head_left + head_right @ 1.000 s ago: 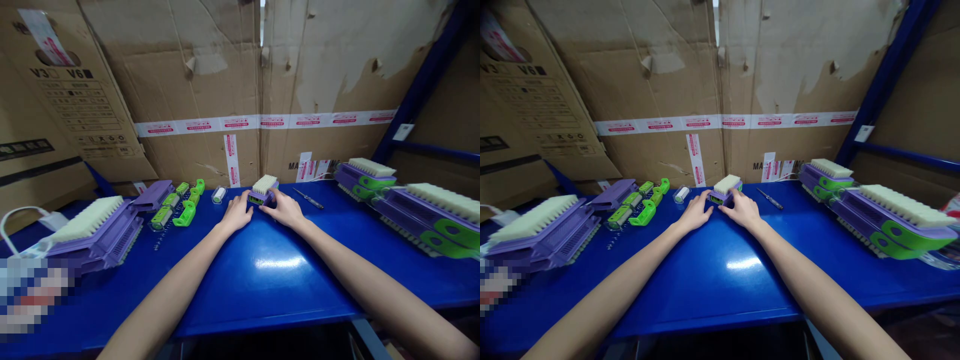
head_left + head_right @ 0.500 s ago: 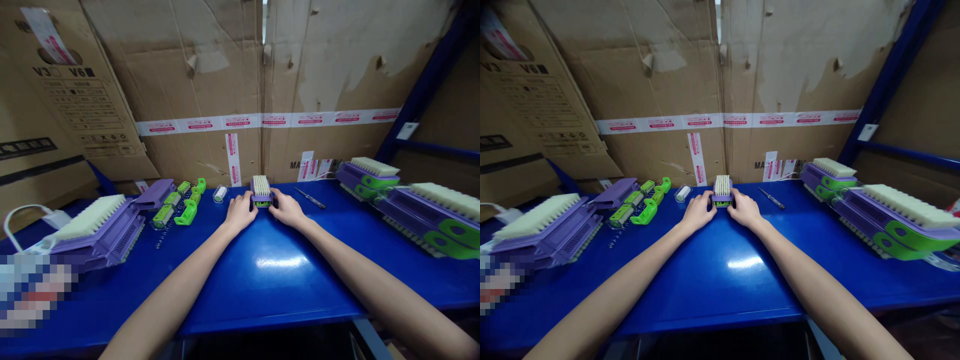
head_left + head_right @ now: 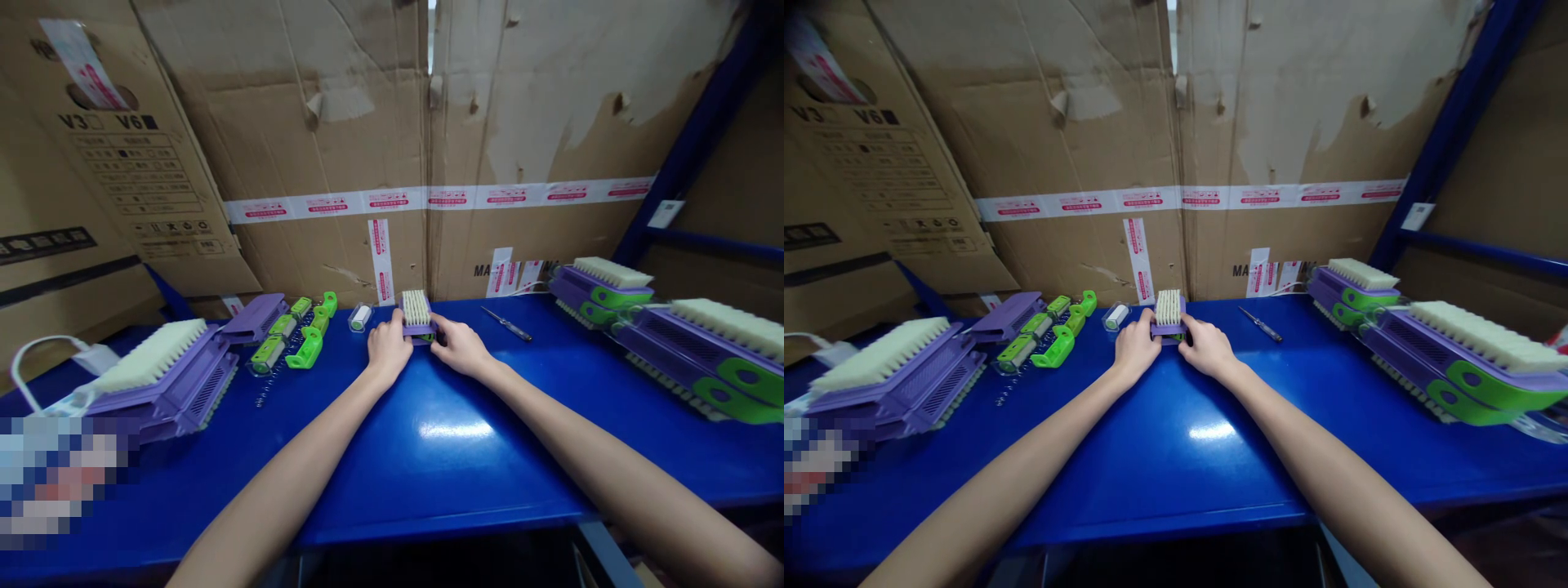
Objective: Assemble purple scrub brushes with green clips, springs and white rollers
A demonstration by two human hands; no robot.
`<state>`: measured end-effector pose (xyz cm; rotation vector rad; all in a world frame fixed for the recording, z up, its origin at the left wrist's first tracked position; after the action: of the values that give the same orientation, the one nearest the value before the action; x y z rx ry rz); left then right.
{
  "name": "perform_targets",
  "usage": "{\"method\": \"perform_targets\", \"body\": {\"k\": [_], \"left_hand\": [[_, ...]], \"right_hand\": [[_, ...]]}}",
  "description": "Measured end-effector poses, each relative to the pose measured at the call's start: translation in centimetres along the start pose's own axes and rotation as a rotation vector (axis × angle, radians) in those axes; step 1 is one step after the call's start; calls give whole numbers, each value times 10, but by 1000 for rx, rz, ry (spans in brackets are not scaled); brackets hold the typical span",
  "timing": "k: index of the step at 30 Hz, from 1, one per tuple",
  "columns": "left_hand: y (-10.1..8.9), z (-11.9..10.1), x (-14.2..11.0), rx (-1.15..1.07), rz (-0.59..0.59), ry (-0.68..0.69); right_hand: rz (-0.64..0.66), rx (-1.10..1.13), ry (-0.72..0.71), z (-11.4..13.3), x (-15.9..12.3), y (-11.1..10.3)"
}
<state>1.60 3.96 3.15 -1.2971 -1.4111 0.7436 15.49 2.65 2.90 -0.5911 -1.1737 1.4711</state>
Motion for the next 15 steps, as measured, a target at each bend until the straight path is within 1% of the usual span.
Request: {"method": "perform_targets", "body": {"k": [5, 9, 15], "left_hand": [[1, -3, -1, 21, 8, 59], [1, -5, -3, -10, 16, 120], [3, -2, -1, -61, 54, 185]], "right_hand": [[-19, -33, 48, -2, -2, -1], [-38, -55, 60, -4, -2, -1], [-39, -87, 96, -7, -2, -3]]}}
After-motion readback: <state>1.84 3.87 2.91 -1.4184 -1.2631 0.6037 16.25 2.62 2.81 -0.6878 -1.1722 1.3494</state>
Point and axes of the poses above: each hand's wrist, its own x-axis towards the middle knuckle, its own y-axis out of the palm, z = x × y, the point moved 6 cm from there along x, towards the middle knuckle, and after that the axes turned 7 degrees about z, right-handed, at the moved point
